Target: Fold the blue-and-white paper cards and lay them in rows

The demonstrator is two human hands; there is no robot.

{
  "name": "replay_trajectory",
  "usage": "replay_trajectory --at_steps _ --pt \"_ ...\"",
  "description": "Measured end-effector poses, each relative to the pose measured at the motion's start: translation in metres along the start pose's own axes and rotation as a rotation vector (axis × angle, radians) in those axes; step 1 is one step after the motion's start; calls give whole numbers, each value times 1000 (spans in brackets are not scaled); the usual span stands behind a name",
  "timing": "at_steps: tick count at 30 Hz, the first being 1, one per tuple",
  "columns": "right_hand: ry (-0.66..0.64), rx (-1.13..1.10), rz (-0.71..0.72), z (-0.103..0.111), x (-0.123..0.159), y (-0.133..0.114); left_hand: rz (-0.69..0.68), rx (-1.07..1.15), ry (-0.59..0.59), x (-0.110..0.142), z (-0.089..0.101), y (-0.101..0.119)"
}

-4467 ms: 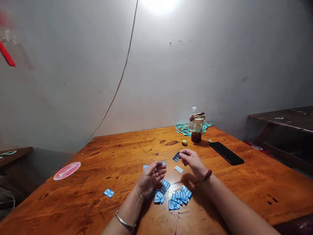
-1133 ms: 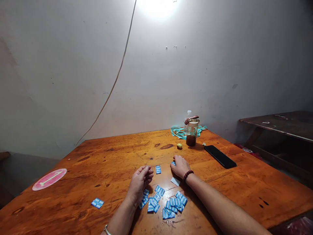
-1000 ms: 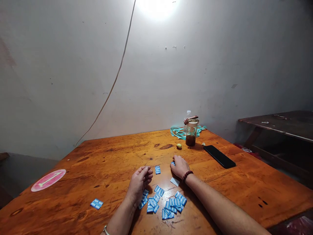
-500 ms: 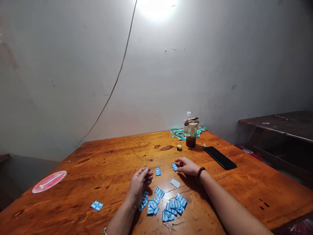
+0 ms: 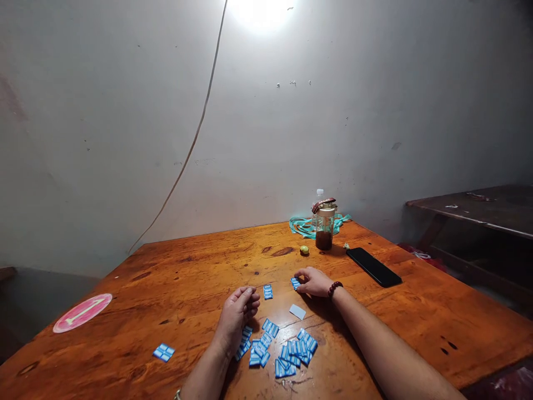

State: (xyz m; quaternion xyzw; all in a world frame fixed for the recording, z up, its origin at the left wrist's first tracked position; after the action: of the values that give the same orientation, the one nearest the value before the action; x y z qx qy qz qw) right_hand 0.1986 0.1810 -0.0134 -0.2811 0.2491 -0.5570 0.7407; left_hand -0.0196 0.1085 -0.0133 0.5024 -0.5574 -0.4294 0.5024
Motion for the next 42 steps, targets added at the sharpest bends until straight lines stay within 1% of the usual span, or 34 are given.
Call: replay_trajectory --at_steps 5,8,10,13,15,17,19,21,22,24,25,27,28,30,31,33,34,35,36,37,38,39,42 --pt "-6 -56 -7 1 2 -2 5 -13 5 -1 0 -1" --pt "-25 -124 -22 5 6 -6 -13 -24 -2 1 0 3" --pt "-48 -170 -19 7 12 -13 -44 -43 4 1 2 8" --pt "-107 -210 21 5 24 -32 -100 -103 46 1 9 18" --pt "-175 -222 57 -6 35 -49 -160 -153 97 1 16 27" --pt "-263 -207 113 -25 49 -69 -235 -191 161 3 23 37" --pt "-326 -123 224 -46 62 -92 -308 -210 221 6 29 47" --pt "-292 -29 313 -60 70 -109 -355 -217 262 11 33 55" --pt "-260 11 332 -64 72 -114 -369 -218 278 13 34 59" --pt "-219 63 327 -70 72 -117 -385 -227 298 17 34 65" --pt "-219 71 309 -72 71 -115 -393 -237 300 19 32 69" --pt "-243 49 278 -75 69 -109 -419 -282 267 24 21 76" --pt "-251 23 273 -74 69 -106 -435 -324 222 28 12 79" --pt "-248 -41 288 -71 70 -102 -468 -451 98 37 -12 82" --pt "-242 -72 304 -69 71 -101 -485 -545 15 43 -25 81" --pt "-228 -126 327 -66 73 -100 -519 -765 -155 59 -47 73" --pt "-227 -144 326 -66 74 -99 -528 -868 -231 68 -54 66" --pt "-229 -161 318 -66 74 -98 -536 -960 -278 76 -54 60" --pt "-228 -180 304 -66 74 -97 -534 -1031 -295 83 -50 55" --pt "-239 -197 296 -66 74 -97 -527 -1084 -289 88 -40 51" --pt "-245 -208 294 -67 74 -97 -513 -1124 -257 91 -25 49" --pt "-254 -215 292 -67 74 -97 -497 -1157 -199 93 -5 49" --pt "-292 -193 275 -71 73 -98 -445 -1259 22 90 64 56"
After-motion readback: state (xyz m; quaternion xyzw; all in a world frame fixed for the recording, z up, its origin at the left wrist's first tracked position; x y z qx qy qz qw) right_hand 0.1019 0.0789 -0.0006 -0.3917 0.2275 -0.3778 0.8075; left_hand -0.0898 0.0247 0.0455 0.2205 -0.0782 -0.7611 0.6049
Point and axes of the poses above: each hand's wrist, its own x-axis away from the middle knuckle, its own z-axis out of the back of the hand, y = z × x, the point moved 9 cm from there along -x, towards the middle knuckle, and after that the axes turned 13 degrees about -x, right-handed, at the moved point
